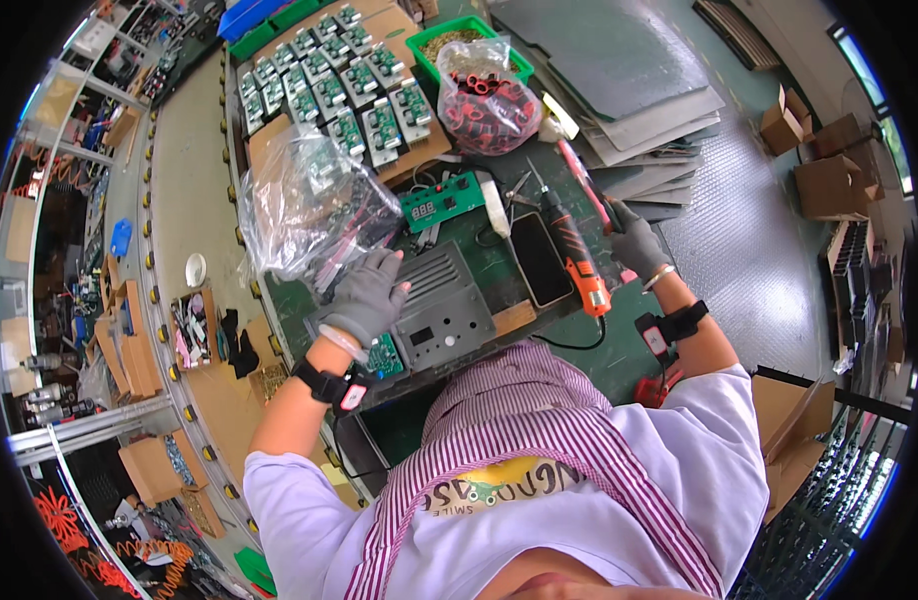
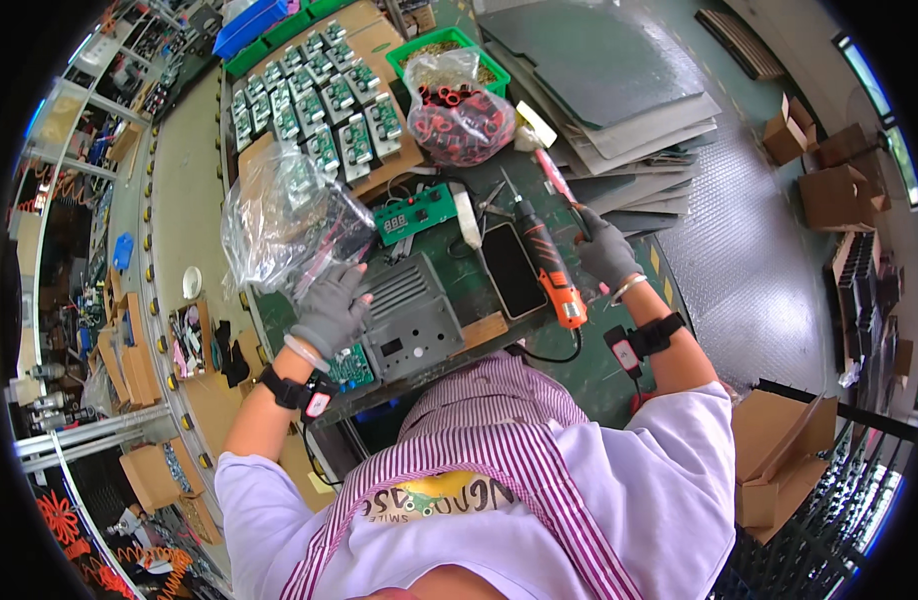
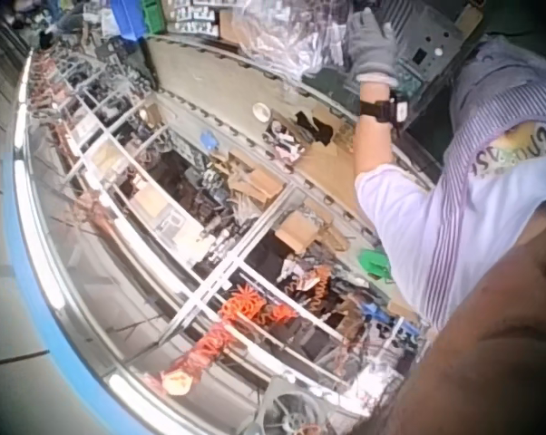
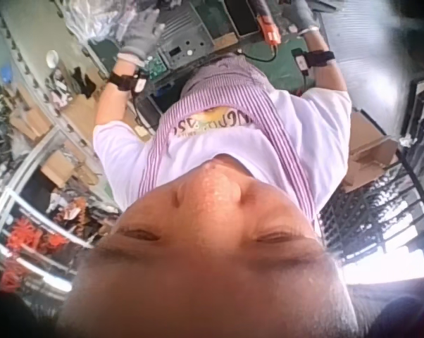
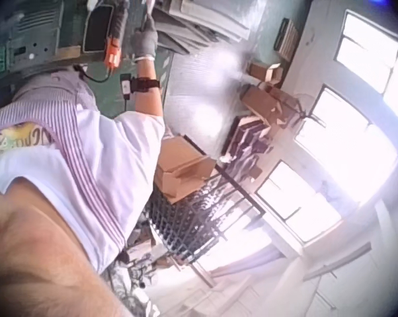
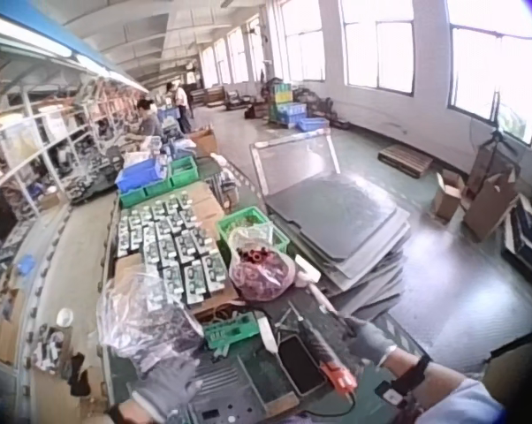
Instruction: Assembling electronic controllers on a factory production line, installing components and using an electric screwdriver.
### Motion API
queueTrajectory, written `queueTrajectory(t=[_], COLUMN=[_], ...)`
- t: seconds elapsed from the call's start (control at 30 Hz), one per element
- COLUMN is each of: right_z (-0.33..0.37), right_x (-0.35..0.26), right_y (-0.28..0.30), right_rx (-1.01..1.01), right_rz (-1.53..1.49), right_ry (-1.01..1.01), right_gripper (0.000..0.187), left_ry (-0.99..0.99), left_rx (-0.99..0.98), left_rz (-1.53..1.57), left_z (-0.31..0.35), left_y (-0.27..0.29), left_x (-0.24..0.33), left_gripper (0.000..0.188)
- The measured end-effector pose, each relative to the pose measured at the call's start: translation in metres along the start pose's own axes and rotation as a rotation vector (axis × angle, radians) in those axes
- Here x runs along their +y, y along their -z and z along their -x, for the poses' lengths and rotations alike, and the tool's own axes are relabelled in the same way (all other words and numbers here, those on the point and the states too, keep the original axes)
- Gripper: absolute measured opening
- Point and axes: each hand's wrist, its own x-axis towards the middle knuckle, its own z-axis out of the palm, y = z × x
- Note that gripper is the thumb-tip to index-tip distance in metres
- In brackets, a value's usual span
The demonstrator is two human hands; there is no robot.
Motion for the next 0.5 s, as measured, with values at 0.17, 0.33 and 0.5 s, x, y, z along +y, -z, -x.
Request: queueTrajectory(t=[0.17, 0.33, 0.5], right_z=[-0.087, -0.146, -0.159], right_x=[-0.023, -0.026, -0.02], right_y=[0.009, 0.0, -0.005], right_rx=[0.165, 0.069, 0.137], right_rz=[0.419, 0.568, 0.648], right_ry=[-0.009, -0.005, 0.092], right_gripper=[0.052, 0.05, 0.055], left_ry=[0.064, 0.128, 0.132], left_rx=[-0.115, -0.292, -0.096], left_rz=[-0.374, -0.571, -0.462], left_z=[-0.111, -0.157, -0.151], left_y=[-0.018, -0.05, -0.043], left_x=[0.009, 0.002, -0.008], left_gripper=[0.07, 0.082, 0.074])
